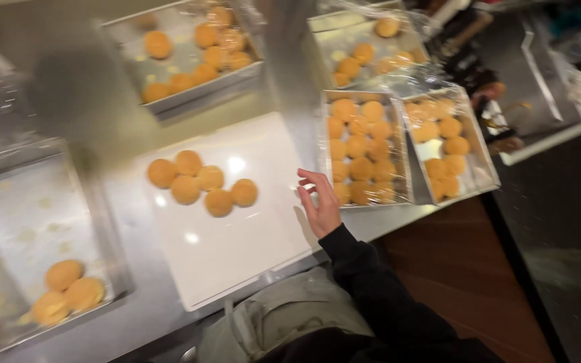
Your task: Arrange small round pastries on a white tray in a specific pattern
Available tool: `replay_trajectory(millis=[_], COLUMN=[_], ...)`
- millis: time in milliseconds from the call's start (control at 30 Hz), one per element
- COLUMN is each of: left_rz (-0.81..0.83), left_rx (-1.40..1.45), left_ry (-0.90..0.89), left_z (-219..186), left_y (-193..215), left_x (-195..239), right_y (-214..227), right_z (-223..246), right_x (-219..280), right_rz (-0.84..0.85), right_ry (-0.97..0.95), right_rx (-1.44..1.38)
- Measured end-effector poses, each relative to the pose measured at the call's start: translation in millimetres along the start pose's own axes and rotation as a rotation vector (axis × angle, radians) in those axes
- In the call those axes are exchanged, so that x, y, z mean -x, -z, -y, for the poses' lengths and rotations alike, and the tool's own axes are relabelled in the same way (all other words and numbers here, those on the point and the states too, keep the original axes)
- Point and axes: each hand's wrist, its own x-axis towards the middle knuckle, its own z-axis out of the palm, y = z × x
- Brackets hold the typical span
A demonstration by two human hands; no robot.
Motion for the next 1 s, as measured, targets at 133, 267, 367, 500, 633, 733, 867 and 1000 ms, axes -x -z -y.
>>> replay_trajectory(millis=[133,267,367,500,633,733,867,1000], left_rz=[0.041,0.06,0.06,0.029,-0.022,-0.09,-0.215,-0.292], left_rx=[-0.036,-0.103,-0.139,-0.205,-0.285,-0.345,-0.446,-0.527], left_ry=[-0.036,-0.065,-0.089,-0.13,-0.145,-0.171,-0.212,-0.231], left_z=[-18.0,-29.4,-33.4,-13.4,66.7,-33.8,-78.9,-92.2], left_y=[-41.8,-72.1,-101.8,-123.8,-104.7,-108.1,-68.6,-31.0], left_x=[-5.0,-10.2,-18.3,-39.8,-37.0,-43.0,-41.3,-46.3], right_y=[58.6,121.3,168.9,205.8,215.5,208.1,173.0,117.0], right_z=[2.3,-18.5,-38.9,-61.4,-83.2,-107.7,-107.6,-112.2], right_x=[-13.5,-22.9,-29.6,-48.5,-69.5,-90.1,-144.3,-206.3], right_rz=[-0.098,-0.233,-0.293,-0.327,-0.305,-0.306,-0.163,0.07], right_ry=[0.082,0.056,0.031,0.023,0.02,-0.012,0.05,0.17], right_rx=[0.037,0.049,0.109,0.177,0.143,0.075,0.119,0.21])
